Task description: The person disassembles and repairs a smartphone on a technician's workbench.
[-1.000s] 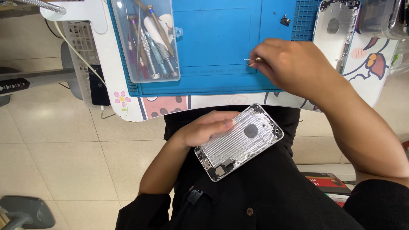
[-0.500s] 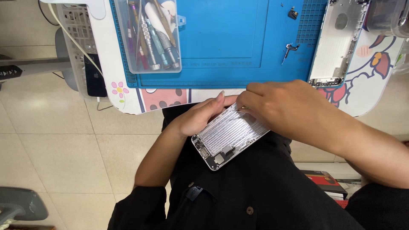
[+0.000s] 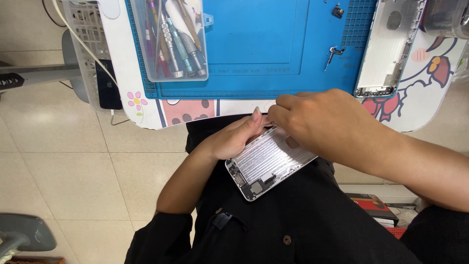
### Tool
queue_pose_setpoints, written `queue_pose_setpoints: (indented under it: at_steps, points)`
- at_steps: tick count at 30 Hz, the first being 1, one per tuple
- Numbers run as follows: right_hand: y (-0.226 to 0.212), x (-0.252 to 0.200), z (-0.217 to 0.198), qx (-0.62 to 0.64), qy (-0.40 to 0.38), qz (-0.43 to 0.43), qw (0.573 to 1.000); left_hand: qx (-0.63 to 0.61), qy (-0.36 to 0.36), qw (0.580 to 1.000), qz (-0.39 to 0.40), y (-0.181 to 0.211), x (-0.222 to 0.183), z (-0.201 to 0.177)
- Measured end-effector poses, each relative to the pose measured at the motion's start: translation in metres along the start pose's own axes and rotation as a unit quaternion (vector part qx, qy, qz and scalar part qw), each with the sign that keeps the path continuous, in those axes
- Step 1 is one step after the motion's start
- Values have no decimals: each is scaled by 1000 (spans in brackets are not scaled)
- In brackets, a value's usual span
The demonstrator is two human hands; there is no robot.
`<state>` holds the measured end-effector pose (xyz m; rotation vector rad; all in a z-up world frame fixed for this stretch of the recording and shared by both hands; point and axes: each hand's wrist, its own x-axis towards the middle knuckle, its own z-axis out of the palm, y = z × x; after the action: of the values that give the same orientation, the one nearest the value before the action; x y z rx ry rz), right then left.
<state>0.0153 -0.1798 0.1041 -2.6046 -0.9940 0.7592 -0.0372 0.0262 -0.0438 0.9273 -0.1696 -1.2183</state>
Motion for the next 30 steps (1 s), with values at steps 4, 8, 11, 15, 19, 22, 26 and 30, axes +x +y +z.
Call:
queue_pose_setpoints:
  at_steps: [4,8,11,15,19,22,26,30]
  points:
    - [2,5,-9,51,-29,5,998,-16,-26,999,15,3,-2,4]
    - [5,8,-14,79,-100,59,990,-31,-35,999,22,3,-1,5]
    - [9,5,-13,102,-66,34,992,-39,-44,998,16,5,0,4]
    - [10,4,-16,72,-101,28,992,2,-41,999,28,2,-1,2]
    - [12,7,-17,91,-39,-2,995,-33,-21,999,19,19,1,11]
    - [16,8,-10,69,-48,-5,996,-40,-20,999,15,18,0,11]
    - [19,13,-8,71,-91,14,993,-5,-14,1000,17,14,-3,7]
    - [23,13,-7,108,-46,-14,993,-41,-24,998,30,21,-4,12]
